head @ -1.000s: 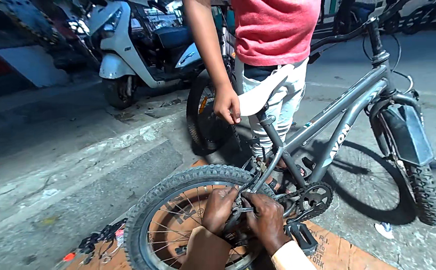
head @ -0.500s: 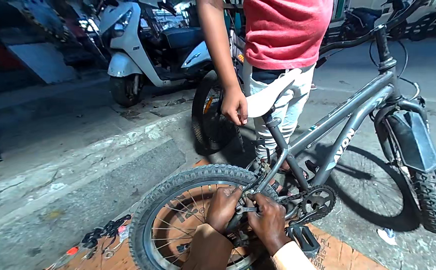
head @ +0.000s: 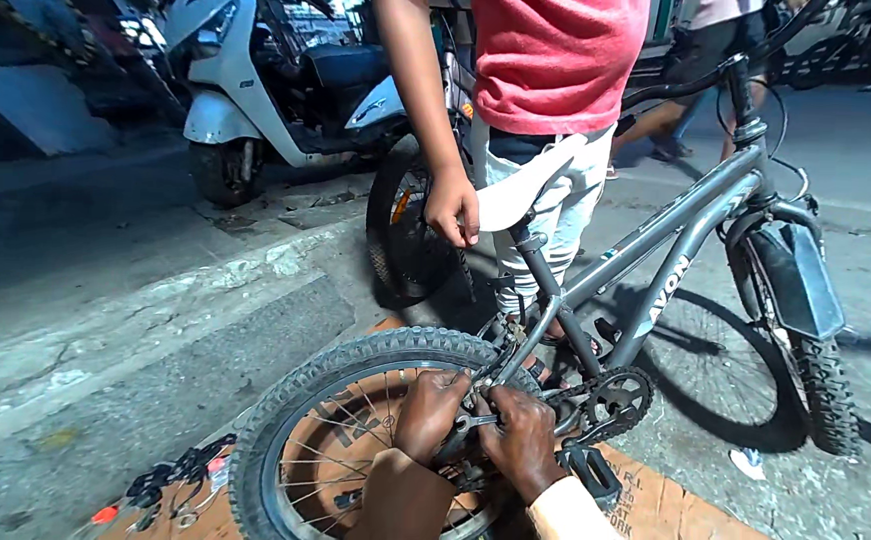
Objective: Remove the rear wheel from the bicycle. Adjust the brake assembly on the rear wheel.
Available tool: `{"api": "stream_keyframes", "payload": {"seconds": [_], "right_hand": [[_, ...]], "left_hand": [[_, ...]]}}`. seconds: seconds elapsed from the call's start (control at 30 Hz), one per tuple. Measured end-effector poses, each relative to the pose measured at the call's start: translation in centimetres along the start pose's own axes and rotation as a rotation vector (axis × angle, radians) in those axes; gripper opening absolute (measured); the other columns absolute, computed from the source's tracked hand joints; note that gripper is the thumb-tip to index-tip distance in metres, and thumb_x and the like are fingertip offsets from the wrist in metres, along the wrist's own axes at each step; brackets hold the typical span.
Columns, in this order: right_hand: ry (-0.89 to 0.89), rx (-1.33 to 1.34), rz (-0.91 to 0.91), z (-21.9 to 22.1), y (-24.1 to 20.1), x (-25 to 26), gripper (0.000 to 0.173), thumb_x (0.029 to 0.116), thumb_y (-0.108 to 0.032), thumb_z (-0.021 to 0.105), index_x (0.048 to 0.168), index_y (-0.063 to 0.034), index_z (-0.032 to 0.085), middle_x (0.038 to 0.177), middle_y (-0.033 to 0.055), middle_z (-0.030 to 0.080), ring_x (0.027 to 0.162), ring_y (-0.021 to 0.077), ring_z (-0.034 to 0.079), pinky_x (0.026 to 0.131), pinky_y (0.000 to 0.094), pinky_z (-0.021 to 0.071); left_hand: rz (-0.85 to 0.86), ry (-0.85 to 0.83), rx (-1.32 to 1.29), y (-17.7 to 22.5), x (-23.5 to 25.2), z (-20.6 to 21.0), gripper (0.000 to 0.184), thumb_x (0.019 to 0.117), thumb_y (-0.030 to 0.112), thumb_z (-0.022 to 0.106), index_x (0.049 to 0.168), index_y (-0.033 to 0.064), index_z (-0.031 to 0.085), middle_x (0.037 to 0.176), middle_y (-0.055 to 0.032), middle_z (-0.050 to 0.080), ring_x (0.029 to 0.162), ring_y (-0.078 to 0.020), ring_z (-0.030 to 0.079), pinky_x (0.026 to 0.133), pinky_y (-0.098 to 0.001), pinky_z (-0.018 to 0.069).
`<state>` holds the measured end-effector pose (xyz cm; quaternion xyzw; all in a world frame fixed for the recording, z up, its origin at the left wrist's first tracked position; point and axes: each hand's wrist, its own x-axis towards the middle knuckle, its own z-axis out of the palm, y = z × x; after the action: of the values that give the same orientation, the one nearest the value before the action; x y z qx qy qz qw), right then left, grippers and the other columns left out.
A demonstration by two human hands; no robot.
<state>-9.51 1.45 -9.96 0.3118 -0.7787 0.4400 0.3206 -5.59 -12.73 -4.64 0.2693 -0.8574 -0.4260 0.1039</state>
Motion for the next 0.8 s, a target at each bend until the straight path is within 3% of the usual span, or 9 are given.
{"api": "stream_keyframes", "payload": {"seconds": [0.1,0.23,0.33,0.47,0.57,0.63,0.7,0.77,0.8], "right_hand": [[-0.014,-0.025,0.038,-0.2,-0.3,0.1,0.025,0.0896,-0.031,0.066,0.071,-0.0142,0.068,0.062,-0.0012,0.064,0.057,0.0144,0.066,0.05,0.0363,0.0534],[-0.078,-0.016,-0.042,-1.1,0.2,-0.1,0.021,0.0871,-0.024,0.069,0.101,-0.0149,0.081,0.084,0.0004,0.077,0.076,0.0177,0.075,0.065,0.0401,0.062],[-0.073,-0.033,-0.097,-1.0,0.3,0.2,0.016,0.0799,-0.019,0.067,0.09,-0.0144,0.078,0.077,0.0001,0.075,0.071,0.0173,0.074,0.06,0.0402,0.06],[-0.073,-0.008,0.014,-0.7,-0.3,0.3,0.015,0.0849,-0.025,0.066,0.077,-0.0147,0.072,0.068,-0.0013,0.069,0.062,0.0156,0.07,0.052,0.0391,0.0558],[-0.309,0.064,0.244,-3.0,-0.9,1.5,0.022,0.0824,-0.023,0.069,0.099,-0.0138,0.079,0.085,0.0039,0.076,0.077,0.0235,0.074,0.064,0.0515,0.059],[-0.539,0.065,0.366,-5.5,-0.6,2.9,0.035,0.089,-0.04,0.069,0.113,-0.0144,0.073,0.095,0.0061,0.075,0.088,0.0263,0.072,0.077,0.0547,0.0579],[-0.662,0.027,0.34,-7.3,0.5,3.8,0.045,0.0968,-0.05,0.059,0.118,-0.0115,0.069,0.098,0.0093,0.072,0.092,0.029,0.071,0.081,0.0554,0.0575],[-0.722,-0.035,0.238,-8.5,1.5,4.9,0.035,0.1038,-0.038,0.052,0.115,-0.0098,0.069,0.103,0.0108,0.071,0.097,0.0294,0.07,0.087,0.0537,0.0562],[-0.724,-0.081,0.165,-8.8,1.7,5.4,0.026,0.1017,-0.029,0.055,0.112,-0.0106,0.071,0.104,0.0101,0.071,0.097,0.029,0.07,0.085,0.0527,0.0569]], "left_hand": [[-0.01,0.005,-0.009,0.3,-0.4,0.0,0.045,0.1033,0.039,0.06,0.067,0.013,0.067,0.062,-0.0033,0.061,0.06,-0.0185,0.06,0.059,-0.0432,0.0485],[-0.019,0.012,0.046,0.3,-0.5,0.0,0.046,0.1041,0.042,0.057,0.069,0.0143,0.068,0.064,-0.0028,0.062,0.061,-0.0186,0.061,0.06,-0.0444,0.0493],[-0.017,-0.001,0.027,0.2,-0.6,0.0,0.045,0.1043,0.041,0.057,0.07,0.0139,0.067,0.064,-0.0028,0.06,0.061,-0.0184,0.059,0.059,-0.0436,0.0483],[-0.018,-0.027,-0.023,-0.2,-0.6,-0.1,0.045,0.1051,0.041,0.055,0.074,0.0135,0.07,0.067,-0.0029,0.064,0.065,-0.0177,0.063,0.063,-0.0427,0.0513],[-0.021,-0.016,0.059,0.6,-1.2,0.0,0.048,0.1058,0.045,0.051,0.079,0.0099,0.07,0.073,-0.0062,0.064,0.071,-0.0213,0.063,0.07,-0.047,0.0522],[-0.017,0.0,0.084,0.9,-1.8,0.1,0.052,0.1068,0.048,0.047,0.082,0.0087,0.071,0.075,-0.0081,0.065,0.075,-0.0235,0.064,0.073,-0.0492,0.0523],[-0.016,0.0,0.018,0.7,-2.1,0.5,0.055,0.1085,0.048,0.041,0.085,0.0073,0.07,0.078,-0.0095,0.065,0.078,-0.024,0.065,0.075,-0.0485,0.0531],[-0.034,-0.017,-0.079,0.1,-2.0,1.3,0.059,0.1097,0.049,0.035,0.093,0.0044,0.07,0.088,-0.0139,0.066,0.087,-0.0264,0.065,0.081,-0.05,0.0532],[-0.033,-0.012,-0.115,-0.2,-1.8,1.9,0.061,0.1097,0.051,0.032,0.098,0.0034,0.07,0.093,-0.0157,0.067,0.093,-0.0275,0.065,0.084,-0.0512,0.0516]]}}
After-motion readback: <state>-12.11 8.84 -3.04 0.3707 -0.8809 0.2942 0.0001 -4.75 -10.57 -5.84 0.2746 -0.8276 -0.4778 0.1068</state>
